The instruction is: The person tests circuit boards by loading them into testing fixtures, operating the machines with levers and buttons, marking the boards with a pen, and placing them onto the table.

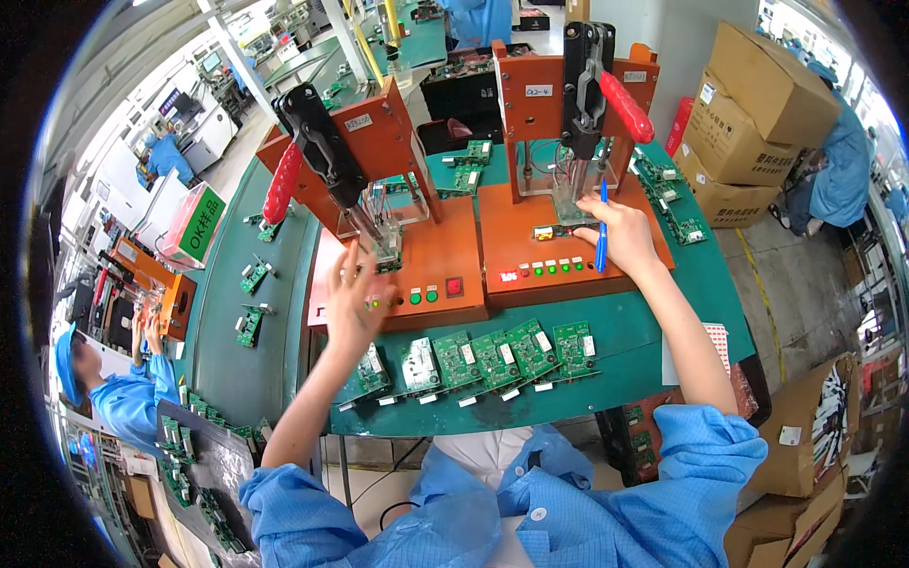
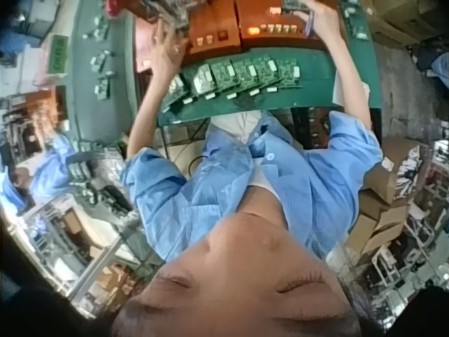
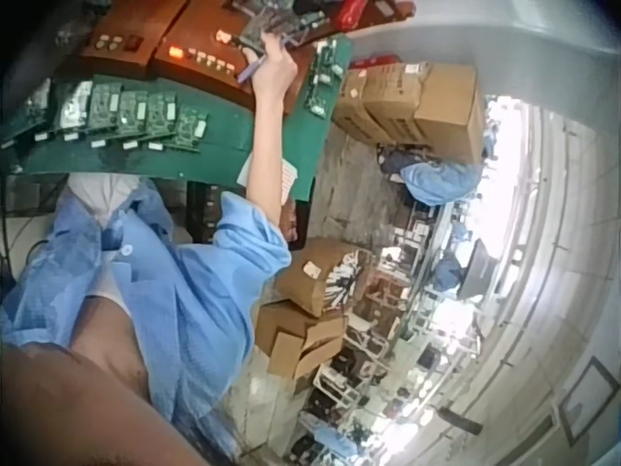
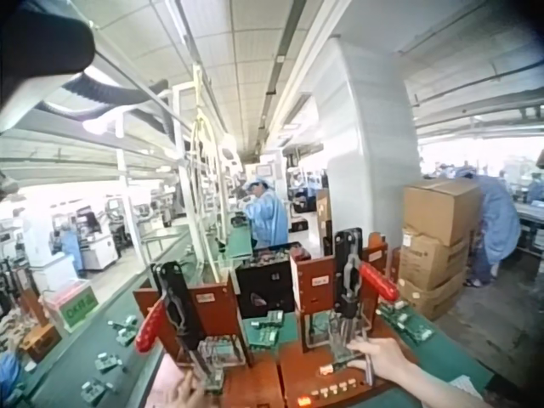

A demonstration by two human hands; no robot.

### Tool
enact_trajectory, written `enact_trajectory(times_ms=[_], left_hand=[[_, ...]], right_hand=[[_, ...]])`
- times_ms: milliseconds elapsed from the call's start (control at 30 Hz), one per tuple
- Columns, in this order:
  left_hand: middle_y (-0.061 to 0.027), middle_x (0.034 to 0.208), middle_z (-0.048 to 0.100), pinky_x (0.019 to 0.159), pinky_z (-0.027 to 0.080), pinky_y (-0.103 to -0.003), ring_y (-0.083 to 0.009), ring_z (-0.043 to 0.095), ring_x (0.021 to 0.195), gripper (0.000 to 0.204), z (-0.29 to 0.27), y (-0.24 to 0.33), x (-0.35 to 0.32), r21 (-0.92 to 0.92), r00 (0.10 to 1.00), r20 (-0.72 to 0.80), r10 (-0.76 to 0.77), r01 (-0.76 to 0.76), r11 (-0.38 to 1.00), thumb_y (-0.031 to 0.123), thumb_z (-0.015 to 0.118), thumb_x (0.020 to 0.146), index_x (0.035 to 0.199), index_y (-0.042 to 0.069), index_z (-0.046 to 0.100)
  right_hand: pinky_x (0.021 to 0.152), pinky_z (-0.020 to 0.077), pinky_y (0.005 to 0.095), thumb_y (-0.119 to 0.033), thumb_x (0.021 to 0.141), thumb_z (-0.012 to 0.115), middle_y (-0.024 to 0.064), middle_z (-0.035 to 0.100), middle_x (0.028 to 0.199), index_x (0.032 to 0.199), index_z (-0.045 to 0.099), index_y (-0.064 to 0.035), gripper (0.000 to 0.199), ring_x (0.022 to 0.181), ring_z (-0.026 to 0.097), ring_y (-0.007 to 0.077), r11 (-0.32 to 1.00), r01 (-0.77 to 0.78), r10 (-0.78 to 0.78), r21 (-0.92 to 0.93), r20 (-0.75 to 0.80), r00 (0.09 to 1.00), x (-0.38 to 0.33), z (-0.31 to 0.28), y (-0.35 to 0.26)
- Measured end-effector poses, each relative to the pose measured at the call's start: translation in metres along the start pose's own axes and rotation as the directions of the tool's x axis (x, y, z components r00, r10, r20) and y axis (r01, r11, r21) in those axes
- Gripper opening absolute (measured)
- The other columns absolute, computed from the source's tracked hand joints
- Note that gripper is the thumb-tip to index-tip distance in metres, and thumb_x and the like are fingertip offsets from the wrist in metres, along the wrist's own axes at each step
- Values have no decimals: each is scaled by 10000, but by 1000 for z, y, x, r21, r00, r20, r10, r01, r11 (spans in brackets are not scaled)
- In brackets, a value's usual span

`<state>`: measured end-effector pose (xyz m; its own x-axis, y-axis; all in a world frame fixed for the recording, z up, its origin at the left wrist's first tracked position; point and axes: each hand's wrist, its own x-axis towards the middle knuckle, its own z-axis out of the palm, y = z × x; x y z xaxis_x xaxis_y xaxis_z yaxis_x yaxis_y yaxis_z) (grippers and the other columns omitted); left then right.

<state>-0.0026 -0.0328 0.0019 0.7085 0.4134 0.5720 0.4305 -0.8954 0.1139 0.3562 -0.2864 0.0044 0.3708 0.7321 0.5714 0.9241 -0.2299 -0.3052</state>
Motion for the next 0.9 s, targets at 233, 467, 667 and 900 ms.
enact_trajectory(times_ms=[233,467,667,900], left_hand=[[-180,1462,490,1174,278,-533,-355,426,1376,606,7,80,-5,-87,951,155,267,-256,963,268,749,823,1336,8,558],[-152,1372,575,1142,340,-540,-352,502,1303,455,32,66,-15,25,926,22,377,-378,926,170,777,738,1150,19,659],[-178,1353,585,1151,309,-563,-369,520,1262,450,18,71,-11,-34,926,79,368,-366,930,114,743,774,1199,6,642],[-227,1316,596,1195,202,-577,-376,519,1251,569,-2,85,-20,-68,921,201,334,-327,942,111,753,761,1287,-29,589]], right_hand=[[890,560,391,-267,751,837,155,719,1102,1131,714,-100,432,1021,696,325,1000,8,-7,15,-24,1000,-5,1,0],[867,568,406,-270,752,834,114,719,1110,1138,696,-125,435,995,700,324,1000,-2,2,-5,-7,1000,-4,16,-1],[818,566,438,-353,772,810,102,716,1131,1148,692,-149,443,963,701,342,998,-54,55,-35,44,998,-3,11,1],[749,555,450,-283,748,827,145,718,955,1109,703,-95,425,864,700,361,1000,-3,3,7,-60,998,-5,15,7]])
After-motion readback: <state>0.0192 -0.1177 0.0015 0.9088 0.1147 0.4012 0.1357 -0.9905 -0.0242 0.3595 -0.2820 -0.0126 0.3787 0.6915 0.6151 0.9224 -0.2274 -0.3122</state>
